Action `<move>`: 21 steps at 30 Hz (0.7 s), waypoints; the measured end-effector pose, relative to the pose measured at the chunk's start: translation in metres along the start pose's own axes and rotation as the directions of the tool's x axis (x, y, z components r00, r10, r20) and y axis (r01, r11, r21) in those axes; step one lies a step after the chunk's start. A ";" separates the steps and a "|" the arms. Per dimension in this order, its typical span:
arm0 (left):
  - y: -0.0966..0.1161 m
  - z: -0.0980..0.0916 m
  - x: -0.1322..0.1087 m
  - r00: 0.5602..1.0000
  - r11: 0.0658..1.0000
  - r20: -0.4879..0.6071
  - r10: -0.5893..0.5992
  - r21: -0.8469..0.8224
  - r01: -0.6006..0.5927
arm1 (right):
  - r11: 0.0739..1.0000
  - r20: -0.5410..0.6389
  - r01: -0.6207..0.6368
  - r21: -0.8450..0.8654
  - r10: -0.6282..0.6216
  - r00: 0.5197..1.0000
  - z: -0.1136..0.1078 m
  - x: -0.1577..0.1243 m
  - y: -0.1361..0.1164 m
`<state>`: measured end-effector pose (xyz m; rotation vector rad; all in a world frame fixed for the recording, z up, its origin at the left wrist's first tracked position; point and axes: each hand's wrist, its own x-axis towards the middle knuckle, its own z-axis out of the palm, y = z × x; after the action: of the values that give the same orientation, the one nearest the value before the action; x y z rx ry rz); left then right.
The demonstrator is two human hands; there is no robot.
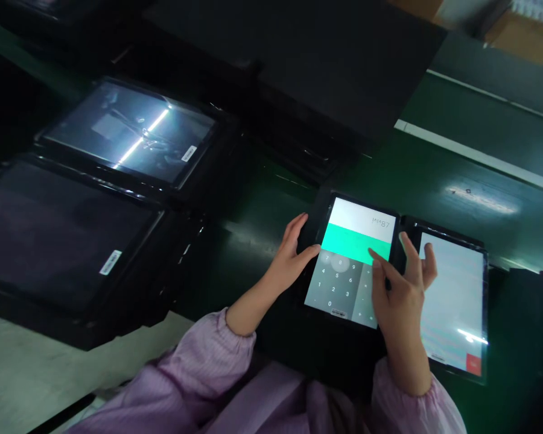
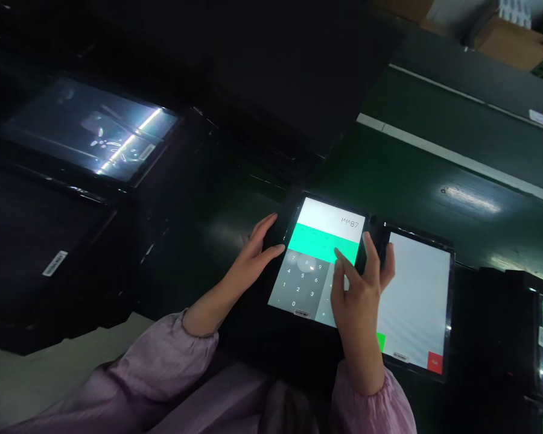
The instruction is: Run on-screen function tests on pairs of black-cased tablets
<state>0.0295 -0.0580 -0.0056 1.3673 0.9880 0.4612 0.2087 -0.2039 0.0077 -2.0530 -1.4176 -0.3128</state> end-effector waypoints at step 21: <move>-0.004 0.002 0.025 0.993 0.989 -0.078 0.092 -0.108 -0.100 | 0.969 -0.107 -0.188 0.163 0.206 0.973 -0.019 -0.011 0.001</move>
<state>0.0434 -0.0407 -0.0171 1.3087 0.9445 0.6339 0.2079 -0.2242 0.0165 -1.9943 -1.1178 -0.2357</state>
